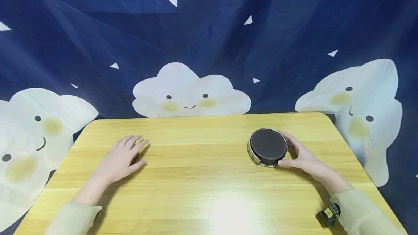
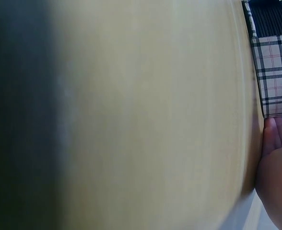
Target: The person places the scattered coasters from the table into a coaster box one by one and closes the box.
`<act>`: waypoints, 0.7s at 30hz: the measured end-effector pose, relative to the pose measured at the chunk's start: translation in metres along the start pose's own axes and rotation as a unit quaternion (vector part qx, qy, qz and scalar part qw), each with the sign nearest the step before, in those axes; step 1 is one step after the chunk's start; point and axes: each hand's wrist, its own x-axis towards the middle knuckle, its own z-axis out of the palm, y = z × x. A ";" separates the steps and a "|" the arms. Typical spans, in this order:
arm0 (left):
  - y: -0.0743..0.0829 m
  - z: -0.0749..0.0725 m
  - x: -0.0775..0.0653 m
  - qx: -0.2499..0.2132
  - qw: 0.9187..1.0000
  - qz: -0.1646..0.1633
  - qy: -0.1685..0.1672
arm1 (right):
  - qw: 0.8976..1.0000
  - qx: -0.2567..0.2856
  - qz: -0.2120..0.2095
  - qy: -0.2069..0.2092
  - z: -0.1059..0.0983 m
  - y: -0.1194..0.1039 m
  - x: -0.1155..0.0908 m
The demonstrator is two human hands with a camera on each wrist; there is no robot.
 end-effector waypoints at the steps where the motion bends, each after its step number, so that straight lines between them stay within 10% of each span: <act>1: -0.002 0.000 -0.002 -0.003 1.000 -0.007 -0.003 | 1.000 0.001 0.001 0.000 0.000 0.000 0.000; 21: -0.034 0.007 -0.029 -0.019 0.997 -0.066 -0.046 | 1.000 -0.016 -0.011 0.009 -0.001 0.004 0.000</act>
